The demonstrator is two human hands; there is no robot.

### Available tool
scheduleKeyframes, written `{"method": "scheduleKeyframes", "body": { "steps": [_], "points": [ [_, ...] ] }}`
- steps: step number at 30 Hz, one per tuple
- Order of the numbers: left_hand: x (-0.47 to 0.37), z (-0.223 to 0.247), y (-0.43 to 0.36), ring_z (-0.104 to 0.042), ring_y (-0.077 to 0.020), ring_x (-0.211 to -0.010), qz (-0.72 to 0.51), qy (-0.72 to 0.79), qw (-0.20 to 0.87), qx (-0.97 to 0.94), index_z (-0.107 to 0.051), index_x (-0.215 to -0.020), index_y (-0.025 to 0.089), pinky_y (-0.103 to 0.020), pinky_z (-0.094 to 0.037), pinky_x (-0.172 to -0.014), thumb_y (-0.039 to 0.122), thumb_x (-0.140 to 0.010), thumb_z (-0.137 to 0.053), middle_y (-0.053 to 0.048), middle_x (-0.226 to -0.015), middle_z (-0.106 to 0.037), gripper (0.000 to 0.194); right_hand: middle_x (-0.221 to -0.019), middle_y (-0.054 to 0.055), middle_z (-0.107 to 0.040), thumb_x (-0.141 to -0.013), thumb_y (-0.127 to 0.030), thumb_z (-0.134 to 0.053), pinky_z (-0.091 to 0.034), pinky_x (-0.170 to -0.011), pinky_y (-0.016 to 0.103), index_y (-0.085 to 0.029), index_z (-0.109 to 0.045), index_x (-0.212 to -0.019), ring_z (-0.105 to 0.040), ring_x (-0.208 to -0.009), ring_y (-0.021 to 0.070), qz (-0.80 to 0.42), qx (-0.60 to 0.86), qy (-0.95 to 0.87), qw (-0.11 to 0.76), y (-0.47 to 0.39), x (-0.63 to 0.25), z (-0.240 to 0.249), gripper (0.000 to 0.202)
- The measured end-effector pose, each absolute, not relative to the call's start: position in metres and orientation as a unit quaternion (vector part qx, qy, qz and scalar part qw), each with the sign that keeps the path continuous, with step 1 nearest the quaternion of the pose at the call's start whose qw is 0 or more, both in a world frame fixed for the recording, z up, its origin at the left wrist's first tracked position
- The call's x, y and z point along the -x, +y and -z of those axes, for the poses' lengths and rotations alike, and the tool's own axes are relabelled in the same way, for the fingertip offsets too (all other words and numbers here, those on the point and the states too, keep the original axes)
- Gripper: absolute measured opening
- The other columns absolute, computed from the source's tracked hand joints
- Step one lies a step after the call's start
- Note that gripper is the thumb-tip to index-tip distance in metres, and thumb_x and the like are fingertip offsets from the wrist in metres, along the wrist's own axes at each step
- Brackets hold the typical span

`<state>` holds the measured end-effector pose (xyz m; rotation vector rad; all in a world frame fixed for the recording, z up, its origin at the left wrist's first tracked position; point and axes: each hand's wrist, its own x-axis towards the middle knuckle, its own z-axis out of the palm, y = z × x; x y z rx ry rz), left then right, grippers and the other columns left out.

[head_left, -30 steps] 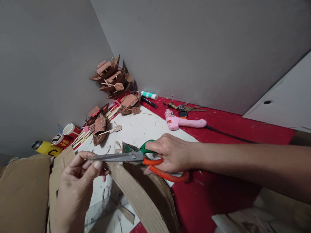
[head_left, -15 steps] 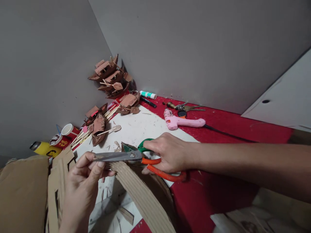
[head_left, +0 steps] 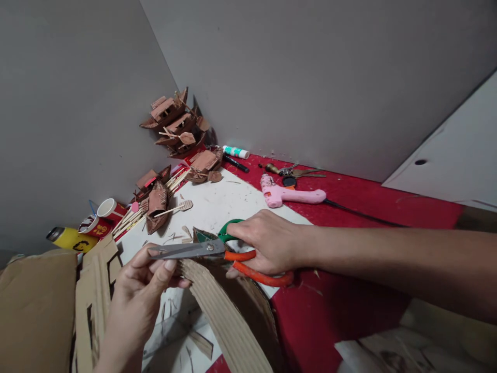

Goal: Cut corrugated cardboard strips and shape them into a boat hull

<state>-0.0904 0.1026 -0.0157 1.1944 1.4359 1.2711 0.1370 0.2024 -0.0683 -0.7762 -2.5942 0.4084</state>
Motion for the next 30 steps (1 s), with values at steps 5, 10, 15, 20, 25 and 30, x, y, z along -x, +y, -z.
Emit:
{"method": "scheduleKeyframes", "body": {
  "steps": [5,10,15,20,25,30],
  "points": [
    [0.091,0.018,0.103,-0.052,-0.0091,-0.06,-0.492,0.58,0.425,-0.492,-0.066,-0.081,0.018,-0.023,-0.056,-0.055,0.024,-0.077,-0.068,0.002,-0.067,-0.056,0.007,-0.054,0.002,-0.062,-0.073,-0.073,-0.049,-0.021,-0.048,0.025,-0.019,-0.054,-0.072,-0.052,-0.047,0.0159,-0.141,0.288,-0.926,0.2,0.203,-0.138,0.073,0.054],
    [0.09,0.017,0.105,-0.054,-0.0098,-0.062,-0.498,0.583,0.429,-0.477,-0.067,-0.091,0.021,-0.023,-0.057,-0.054,0.024,-0.075,-0.07,0.002,-0.076,-0.06,0.016,-0.052,0.003,-0.06,-0.076,-0.069,-0.05,-0.02,-0.047,0.024,-0.018,-0.058,-0.073,-0.049,-0.046,0.0142,-0.137,0.285,-0.93,0.19,0.203,-0.139,0.069,0.052],
    [0.087,0.018,0.107,-0.054,-0.0082,-0.057,-0.5,0.578,0.448,-0.464,-0.064,-0.077,0.019,-0.023,-0.056,-0.054,0.025,-0.075,-0.07,0.004,-0.066,-0.057,0.008,-0.056,0.005,-0.061,-0.08,-0.065,-0.048,-0.021,-0.048,0.025,-0.016,-0.061,-0.082,-0.053,-0.05,0.0165,-0.112,0.36,-0.906,0.191,0.207,-0.139,0.059,0.051],
    [0.09,0.025,0.114,-0.053,-0.0077,-0.051,-0.508,0.607,0.402,-0.46,-0.062,-0.082,0.02,-0.018,-0.05,-0.047,0.029,-0.074,-0.071,0.004,-0.065,-0.06,0.015,-0.065,0.009,-0.065,-0.086,-0.054,-0.044,-0.027,-0.052,0.027,-0.014,-0.062,-0.085,-0.059,-0.058,0.0214,-0.06,0.46,-0.874,0.142,0.218,-0.139,0.055,0.044],
    [0.089,0.038,0.122,-0.052,-0.0086,-0.056,-0.504,0.644,0.33,-0.473,-0.063,-0.077,0.017,-0.018,-0.049,-0.053,0.032,-0.072,-0.072,0.003,-0.066,-0.059,0.018,-0.071,0.015,-0.067,-0.089,-0.044,-0.046,-0.033,-0.054,0.031,-0.013,-0.062,-0.088,-0.063,-0.066,0.027,-0.052,0.456,-0.884,0.09,0.22,-0.14,0.059,0.036],
    [0.092,0.04,0.123,-0.051,-0.0093,-0.054,-0.472,0.664,0.326,-0.48,-0.065,-0.075,0.017,-0.019,-0.047,-0.053,0.034,-0.072,-0.072,0.001,-0.063,-0.058,0.018,-0.079,0.013,-0.066,-0.089,-0.037,-0.05,-0.038,-0.056,0.031,-0.012,-0.06,-0.094,-0.063,-0.067,0.0255,-0.054,0.434,-0.895,0.089,0.224,-0.139,0.066,0.027]
  ]
}}
